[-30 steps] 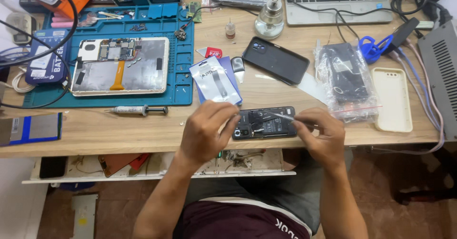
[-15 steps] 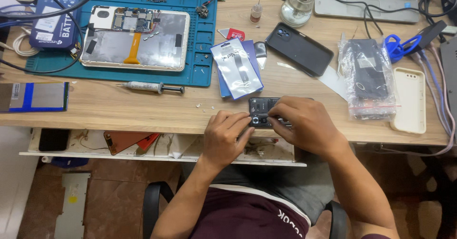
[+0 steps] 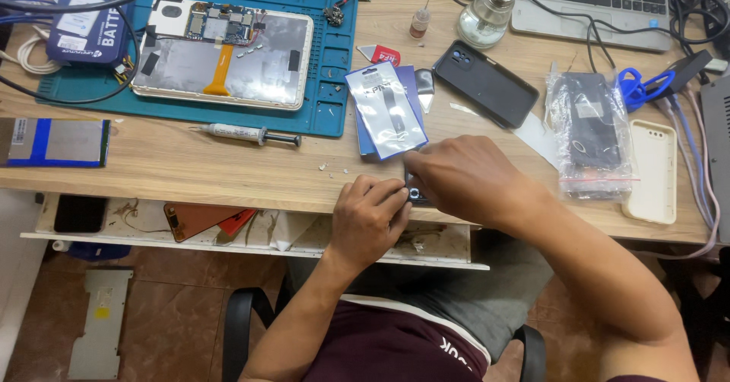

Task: The person uses a screwdriver to remove screws from the back of a smartphone. They then use a prying tool to lift and separate the back cover from the phone's body.

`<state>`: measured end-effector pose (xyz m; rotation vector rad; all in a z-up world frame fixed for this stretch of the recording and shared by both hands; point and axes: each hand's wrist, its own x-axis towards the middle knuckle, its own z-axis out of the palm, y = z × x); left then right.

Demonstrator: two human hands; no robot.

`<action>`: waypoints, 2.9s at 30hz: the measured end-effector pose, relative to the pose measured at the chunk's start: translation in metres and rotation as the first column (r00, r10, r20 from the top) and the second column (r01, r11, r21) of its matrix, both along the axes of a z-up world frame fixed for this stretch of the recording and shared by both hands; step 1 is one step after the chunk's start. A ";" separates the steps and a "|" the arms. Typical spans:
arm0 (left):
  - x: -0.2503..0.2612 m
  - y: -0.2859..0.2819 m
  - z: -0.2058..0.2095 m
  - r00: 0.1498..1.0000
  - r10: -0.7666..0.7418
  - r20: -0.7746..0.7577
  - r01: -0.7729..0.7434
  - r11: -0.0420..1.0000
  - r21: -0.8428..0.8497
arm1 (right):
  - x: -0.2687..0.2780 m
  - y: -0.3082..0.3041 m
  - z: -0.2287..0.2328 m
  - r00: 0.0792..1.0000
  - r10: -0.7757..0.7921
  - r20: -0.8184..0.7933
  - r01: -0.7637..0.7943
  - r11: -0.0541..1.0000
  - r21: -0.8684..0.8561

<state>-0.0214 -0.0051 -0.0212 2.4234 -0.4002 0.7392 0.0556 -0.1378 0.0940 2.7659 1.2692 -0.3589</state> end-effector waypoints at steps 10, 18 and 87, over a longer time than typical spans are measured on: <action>0.002 0.000 -0.002 1.000 -0.002 0.008 0.002 1.000 -0.008 | 0.008 -0.003 -0.009 0.994 0.107 0.033 -0.107 0.994 -0.008; 0.002 -0.001 -0.006 0.999 0.016 0.051 -0.017 1.000 0.008 | 0.005 0.003 -0.005 0.988 0.129 -0.082 -0.129 0.992 0.008; -0.001 -0.001 -0.002 1.000 0.015 -0.024 -0.014 1.000 0.008 | 0.005 0.009 0.008 0.990 -0.056 -0.128 0.039 0.991 -0.127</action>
